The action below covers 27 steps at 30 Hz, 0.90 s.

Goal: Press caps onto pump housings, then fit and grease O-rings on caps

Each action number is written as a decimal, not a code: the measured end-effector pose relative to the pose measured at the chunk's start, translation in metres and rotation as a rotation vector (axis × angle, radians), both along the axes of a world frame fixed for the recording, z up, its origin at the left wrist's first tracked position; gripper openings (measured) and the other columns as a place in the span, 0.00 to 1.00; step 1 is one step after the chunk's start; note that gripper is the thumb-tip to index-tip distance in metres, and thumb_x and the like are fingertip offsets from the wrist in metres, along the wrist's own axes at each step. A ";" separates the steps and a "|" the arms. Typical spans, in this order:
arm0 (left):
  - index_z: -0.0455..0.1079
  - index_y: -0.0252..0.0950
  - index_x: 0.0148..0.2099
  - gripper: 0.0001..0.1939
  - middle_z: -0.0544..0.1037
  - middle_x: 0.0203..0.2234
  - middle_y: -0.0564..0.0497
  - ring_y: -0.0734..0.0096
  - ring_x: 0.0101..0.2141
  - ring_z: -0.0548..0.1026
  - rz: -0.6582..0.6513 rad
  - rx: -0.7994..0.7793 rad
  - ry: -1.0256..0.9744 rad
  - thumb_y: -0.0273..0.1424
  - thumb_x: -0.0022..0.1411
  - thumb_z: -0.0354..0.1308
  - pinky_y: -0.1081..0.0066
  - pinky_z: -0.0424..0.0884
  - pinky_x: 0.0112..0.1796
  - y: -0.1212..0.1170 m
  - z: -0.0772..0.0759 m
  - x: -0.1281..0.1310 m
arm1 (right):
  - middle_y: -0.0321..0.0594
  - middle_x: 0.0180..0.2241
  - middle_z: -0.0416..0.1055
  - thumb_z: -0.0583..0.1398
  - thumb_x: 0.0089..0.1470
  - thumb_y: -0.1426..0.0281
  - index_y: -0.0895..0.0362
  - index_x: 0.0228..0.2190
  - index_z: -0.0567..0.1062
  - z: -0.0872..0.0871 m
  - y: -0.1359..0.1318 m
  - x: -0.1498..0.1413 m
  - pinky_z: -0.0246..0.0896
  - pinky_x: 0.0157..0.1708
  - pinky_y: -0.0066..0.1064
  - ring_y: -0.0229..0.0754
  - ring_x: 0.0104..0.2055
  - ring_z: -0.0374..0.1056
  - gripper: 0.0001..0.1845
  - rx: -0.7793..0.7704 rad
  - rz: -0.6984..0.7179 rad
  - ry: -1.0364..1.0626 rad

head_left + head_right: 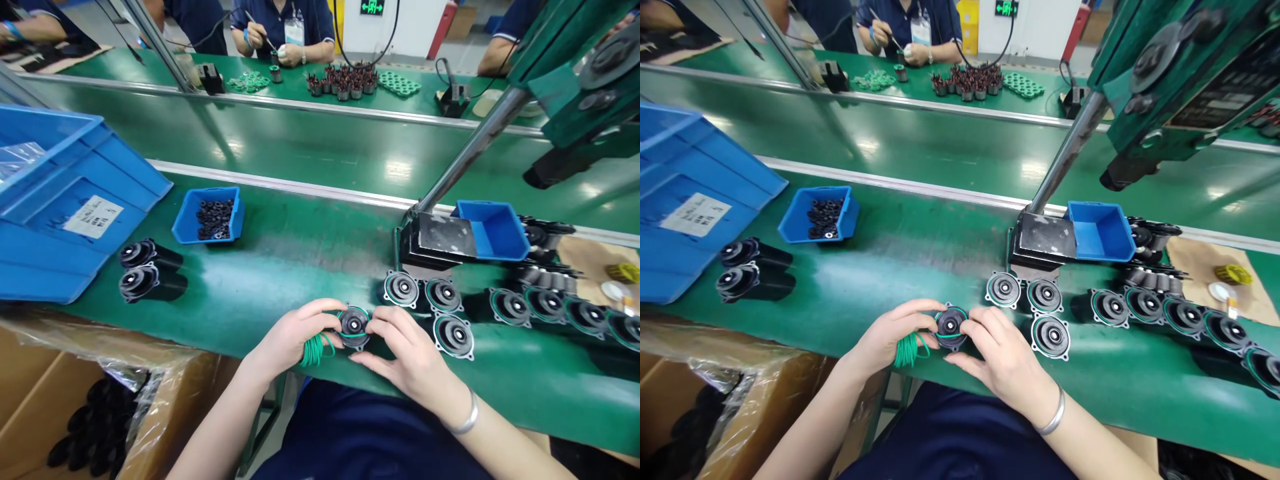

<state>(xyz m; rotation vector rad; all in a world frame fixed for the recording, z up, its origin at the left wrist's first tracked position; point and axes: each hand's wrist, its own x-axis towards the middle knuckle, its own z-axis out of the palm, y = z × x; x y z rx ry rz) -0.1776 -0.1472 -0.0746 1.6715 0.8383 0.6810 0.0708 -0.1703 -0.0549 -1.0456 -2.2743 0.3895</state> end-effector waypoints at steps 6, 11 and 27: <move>0.76 0.37 0.45 0.08 0.76 0.53 0.42 0.60 0.50 0.77 0.052 0.140 -0.014 0.29 0.64 0.60 0.62 0.78 0.49 0.003 -0.003 0.003 | 0.48 0.46 0.67 0.64 0.56 0.63 0.59 0.45 0.68 -0.005 0.001 -0.001 0.70 0.49 0.34 0.41 0.49 0.66 0.20 -0.056 -0.054 0.058; 0.75 0.36 0.47 0.09 0.76 0.52 0.41 0.61 0.51 0.77 0.055 0.113 -0.016 0.28 0.64 0.60 0.61 0.79 0.49 0.004 -0.006 0.003 | 0.48 0.43 0.68 0.64 0.55 0.62 0.60 0.44 0.70 -0.006 0.000 0.001 0.71 0.45 0.33 0.41 0.46 0.67 0.19 0.004 -0.063 0.044; 0.76 0.36 0.43 0.09 0.77 0.51 0.43 0.64 0.47 0.79 0.010 0.145 0.065 0.21 0.61 0.60 0.69 0.79 0.43 0.010 0.007 0.003 | 0.45 0.37 0.68 0.62 0.58 0.69 0.62 0.42 0.69 -0.002 -0.003 -0.005 0.67 0.40 0.32 0.38 0.39 0.64 0.13 -0.010 0.010 0.034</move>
